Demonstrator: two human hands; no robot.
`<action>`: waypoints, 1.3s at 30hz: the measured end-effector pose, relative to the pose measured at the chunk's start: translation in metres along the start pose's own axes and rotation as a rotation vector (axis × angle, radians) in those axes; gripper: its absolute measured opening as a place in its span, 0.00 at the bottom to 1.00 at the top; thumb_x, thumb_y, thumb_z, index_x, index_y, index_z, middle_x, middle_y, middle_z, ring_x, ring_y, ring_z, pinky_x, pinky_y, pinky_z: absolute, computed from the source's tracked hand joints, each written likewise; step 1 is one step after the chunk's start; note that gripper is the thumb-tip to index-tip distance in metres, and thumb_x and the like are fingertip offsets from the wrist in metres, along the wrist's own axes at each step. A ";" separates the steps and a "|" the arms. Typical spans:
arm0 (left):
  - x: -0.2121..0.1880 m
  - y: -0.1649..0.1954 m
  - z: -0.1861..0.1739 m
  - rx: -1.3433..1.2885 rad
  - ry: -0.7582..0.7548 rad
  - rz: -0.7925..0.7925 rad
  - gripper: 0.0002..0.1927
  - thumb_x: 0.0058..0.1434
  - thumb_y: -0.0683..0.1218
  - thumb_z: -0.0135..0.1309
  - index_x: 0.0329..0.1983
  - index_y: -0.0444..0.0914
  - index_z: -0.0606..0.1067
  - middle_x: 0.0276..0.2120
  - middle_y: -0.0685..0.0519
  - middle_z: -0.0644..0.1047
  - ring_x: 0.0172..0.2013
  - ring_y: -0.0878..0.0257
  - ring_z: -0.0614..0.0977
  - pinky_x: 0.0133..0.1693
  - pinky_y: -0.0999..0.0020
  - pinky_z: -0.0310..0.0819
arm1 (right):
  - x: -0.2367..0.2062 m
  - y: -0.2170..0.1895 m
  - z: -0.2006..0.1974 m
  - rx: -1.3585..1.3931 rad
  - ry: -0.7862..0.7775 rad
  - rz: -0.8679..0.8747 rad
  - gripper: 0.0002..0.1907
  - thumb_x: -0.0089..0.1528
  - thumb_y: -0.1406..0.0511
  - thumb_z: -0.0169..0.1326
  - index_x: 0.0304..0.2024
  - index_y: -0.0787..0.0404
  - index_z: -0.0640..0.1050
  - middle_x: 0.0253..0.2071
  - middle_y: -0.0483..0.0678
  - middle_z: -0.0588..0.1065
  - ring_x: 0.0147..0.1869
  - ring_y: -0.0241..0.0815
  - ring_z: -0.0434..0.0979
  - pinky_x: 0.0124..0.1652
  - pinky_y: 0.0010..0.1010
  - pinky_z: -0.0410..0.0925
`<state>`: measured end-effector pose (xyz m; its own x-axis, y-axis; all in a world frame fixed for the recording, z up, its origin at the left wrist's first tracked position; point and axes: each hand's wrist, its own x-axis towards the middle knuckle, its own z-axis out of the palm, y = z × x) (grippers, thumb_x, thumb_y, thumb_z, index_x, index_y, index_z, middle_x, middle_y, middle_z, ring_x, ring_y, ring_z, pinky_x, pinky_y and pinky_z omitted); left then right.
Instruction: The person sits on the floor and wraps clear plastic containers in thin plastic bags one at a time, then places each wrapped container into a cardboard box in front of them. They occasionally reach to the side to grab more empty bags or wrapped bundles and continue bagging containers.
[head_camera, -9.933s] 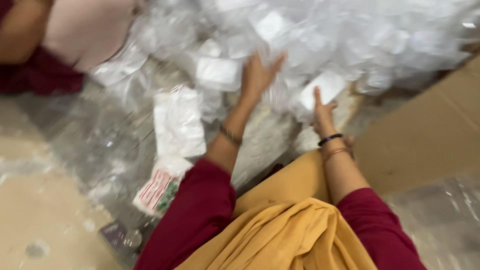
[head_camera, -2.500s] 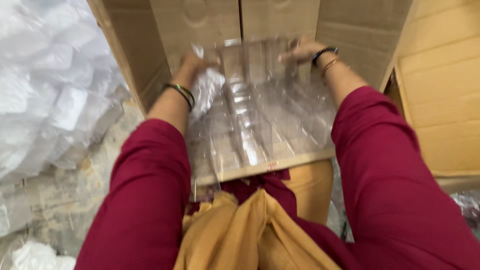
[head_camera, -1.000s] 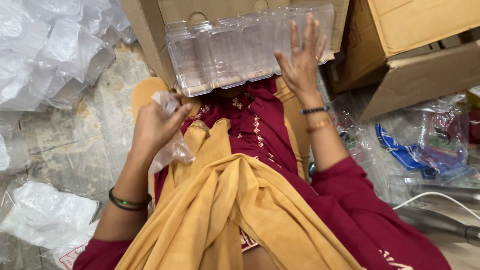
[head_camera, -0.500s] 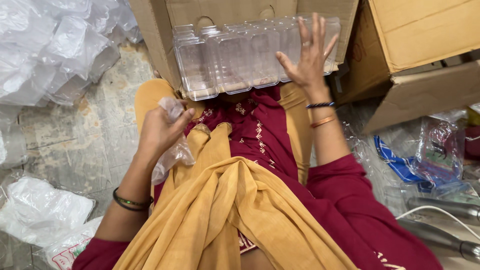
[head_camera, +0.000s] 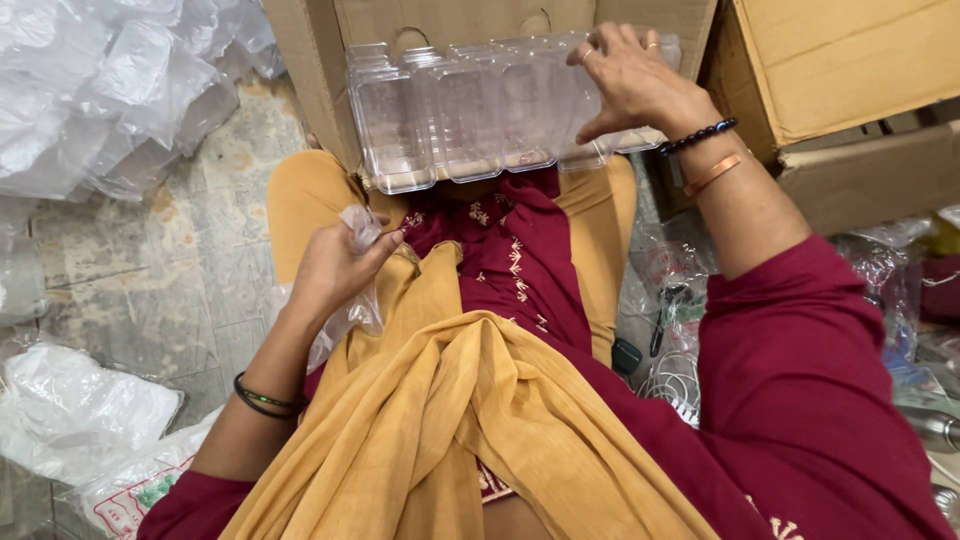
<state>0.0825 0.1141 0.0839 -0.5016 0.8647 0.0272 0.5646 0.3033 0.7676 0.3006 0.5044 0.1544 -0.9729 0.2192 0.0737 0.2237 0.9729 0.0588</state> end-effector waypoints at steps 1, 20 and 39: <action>0.001 0.000 0.001 0.009 -0.001 -0.003 0.24 0.61 0.57 0.61 0.51 0.34 0.79 0.38 0.40 0.83 0.40 0.49 0.86 0.42 0.59 0.77 | 0.001 -0.002 -0.001 -0.022 0.026 -0.023 0.53 0.37 0.48 0.78 0.58 0.62 0.70 0.60 0.63 0.70 0.67 0.64 0.65 0.60 0.62 0.55; 0.025 0.013 0.002 -1.187 0.024 0.361 0.60 0.50 0.53 0.77 0.78 0.39 0.52 0.62 0.46 0.71 0.58 0.57 0.77 0.59 0.62 0.77 | -0.010 -0.227 0.033 1.846 0.316 0.225 0.29 0.72 0.55 0.57 0.65 0.65 0.61 0.60 0.57 0.69 0.63 0.50 0.73 0.61 0.39 0.70; 0.012 0.003 -0.036 -1.006 0.242 0.230 0.44 0.67 0.72 0.50 0.73 0.39 0.59 0.49 0.49 0.78 0.24 0.79 0.66 0.25 0.85 0.58 | -0.017 -0.243 -0.009 1.707 0.379 0.041 0.33 0.65 0.68 0.64 0.69 0.63 0.66 0.59 0.46 0.72 0.65 0.37 0.72 0.67 0.29 0.66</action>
<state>0.0543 0.1104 0.1096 -0.6316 0.7226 0.2810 -0.0844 -0.4244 0.9015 0.2634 0.2636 0.1479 -0.8469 0.4577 0.2708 -0.3037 0.0017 -0.9528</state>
